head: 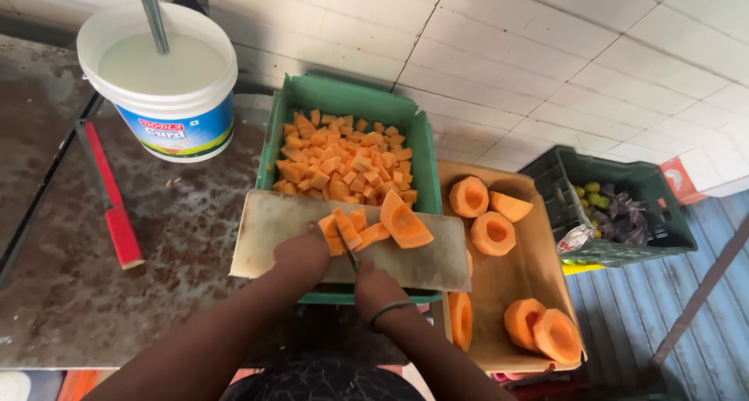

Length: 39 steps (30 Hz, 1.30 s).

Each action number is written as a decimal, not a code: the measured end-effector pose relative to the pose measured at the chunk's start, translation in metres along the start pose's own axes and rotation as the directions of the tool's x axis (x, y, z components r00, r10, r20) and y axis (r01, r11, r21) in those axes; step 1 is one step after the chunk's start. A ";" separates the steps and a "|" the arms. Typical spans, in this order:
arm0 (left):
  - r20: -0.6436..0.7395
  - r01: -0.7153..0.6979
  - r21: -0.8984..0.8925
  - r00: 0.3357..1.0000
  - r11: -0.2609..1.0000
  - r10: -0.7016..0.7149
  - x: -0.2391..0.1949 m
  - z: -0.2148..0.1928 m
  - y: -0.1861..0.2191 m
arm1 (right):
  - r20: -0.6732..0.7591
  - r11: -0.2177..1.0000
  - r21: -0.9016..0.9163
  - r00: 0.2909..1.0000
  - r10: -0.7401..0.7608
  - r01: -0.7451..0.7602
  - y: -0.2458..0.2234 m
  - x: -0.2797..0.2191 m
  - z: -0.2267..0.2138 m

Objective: The person cuts cantaloupe halves into cubes with a knife on a small board and pushes the cut pieces into a green crate filled with melon cubes. They take new melon halves from a cardboard tray, cut the flesh off the rind, dice it, and repeat the cycle.

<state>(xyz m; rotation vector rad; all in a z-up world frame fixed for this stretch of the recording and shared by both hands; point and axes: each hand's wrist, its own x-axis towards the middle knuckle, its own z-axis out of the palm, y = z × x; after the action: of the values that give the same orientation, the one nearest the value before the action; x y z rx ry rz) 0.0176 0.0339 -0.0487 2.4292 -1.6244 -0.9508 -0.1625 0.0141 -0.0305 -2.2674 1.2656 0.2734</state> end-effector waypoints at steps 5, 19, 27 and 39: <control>0.008 -0.033 0.112 0.999 0.993 0.032 0.017 0.024 -0.016 | 0.006 0.989 0.067 0.991 0.131 -0.131 -0.027 -0.007 0.006; -0.548 -0.480 0.031 0.726 0.877 0.417 0.001 0.008 0.015 | -0.343 0.857 0.515 0.921 0.188 0.017 0.087 -0.073 0.001; -0.695 -0.123 0.258 0.665 0.958 0.273 0.119 -0.018 0.042 | -0.305 0.676 0.736 0.867 0.394 -0.048 0.116 -0.105 -0.024; 0.058 -0.534 0.077 0.845 0.842 0.531 0.118 -0.045 0.134 | -0.235 0.613 0.789 0.899 0.369 -0.045 0.154 -0.091 -0.014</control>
<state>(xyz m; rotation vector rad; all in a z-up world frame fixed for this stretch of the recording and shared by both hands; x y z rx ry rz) -0.0381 -0.1378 -0.0148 1.8237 -2.2237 -0.8306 -0.3416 0.0077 -0.0341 -1.4327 1.4666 -0.5809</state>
